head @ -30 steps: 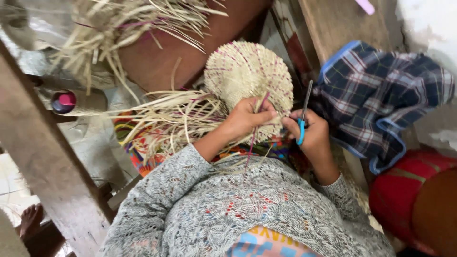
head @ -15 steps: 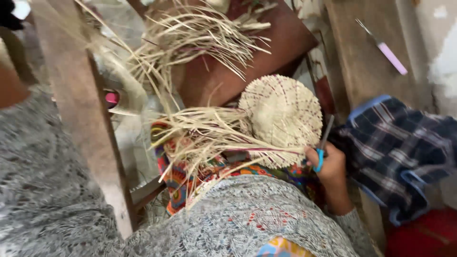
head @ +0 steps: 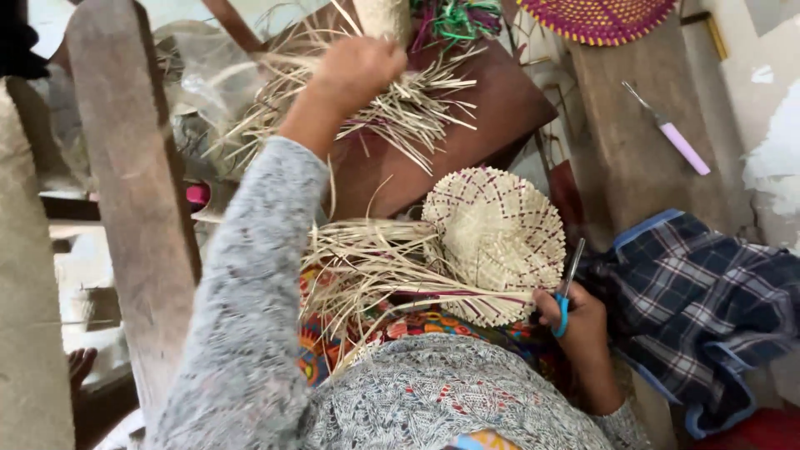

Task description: Trimming the excess straw fibers from the edges of a woven circular object using scissors to finish the piece.

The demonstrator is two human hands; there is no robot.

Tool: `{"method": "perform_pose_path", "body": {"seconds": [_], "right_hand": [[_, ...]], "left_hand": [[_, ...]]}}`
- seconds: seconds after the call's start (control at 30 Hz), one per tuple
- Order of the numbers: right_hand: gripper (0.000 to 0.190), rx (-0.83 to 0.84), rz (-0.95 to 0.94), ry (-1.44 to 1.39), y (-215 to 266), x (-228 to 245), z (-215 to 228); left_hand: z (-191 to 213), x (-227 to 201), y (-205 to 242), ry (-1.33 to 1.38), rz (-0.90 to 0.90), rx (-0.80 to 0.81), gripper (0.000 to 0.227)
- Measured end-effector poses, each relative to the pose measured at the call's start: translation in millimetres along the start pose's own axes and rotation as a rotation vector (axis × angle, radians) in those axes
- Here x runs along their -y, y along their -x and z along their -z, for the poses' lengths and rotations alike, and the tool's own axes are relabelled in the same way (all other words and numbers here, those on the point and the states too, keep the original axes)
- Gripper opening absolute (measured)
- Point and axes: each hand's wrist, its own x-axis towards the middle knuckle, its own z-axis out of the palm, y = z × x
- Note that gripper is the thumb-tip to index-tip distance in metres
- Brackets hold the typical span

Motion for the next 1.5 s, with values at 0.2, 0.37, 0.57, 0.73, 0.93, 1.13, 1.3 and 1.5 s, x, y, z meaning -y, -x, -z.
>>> {"method": "perform_pose_path", "body": {"seconds": [0.2, 0.37, 0.57, 0.73, 0.93, 1.13, 1.3, 1.5], "right_hand": [[0.025, 0.022, 0.043, 0.152, -6, -4, 4], [0.027, 0.052, 0.027, 0.188, -8, 5, 5], [0.022, 0.183, 0.14, -0.385, -11, -1, 3], [0.018, 0.221, 0.216, -0.554, -31, -20, -2], [0.019, 0.188, 0.271, -0.691, -39, -19, 3], [0.017, 0.254, 0.283, -0.709, -54, -35, 4], [0.018, 0.3, 0.245, -0.635, -61, -40, 4], [0.018, 0.203, 0.318, -0.305, -8, 0, 33]], "left_hand": [[14, -22, -8, 0.391, -0.002, 0.092, 0.105], [78, -13, 41, 0.326, -0.151, -0.277, 0.029], [217, -96, 120, 0.964, -0.51, -0.131, 0.021], [124, -211, 116, 0.923, -0.484, -0.089, 0.016], [65, -284, 81, 1.192, -0.162, 0.066, 0.027], [57, -307, 71, 1.462, 0.108, 0.156, 0.026], [49, -322, 67, 1.486, 0.258, 0.144, 0.019], [45, -326, 64, 1.492, 0.216, 0.136, 0.019]]}}
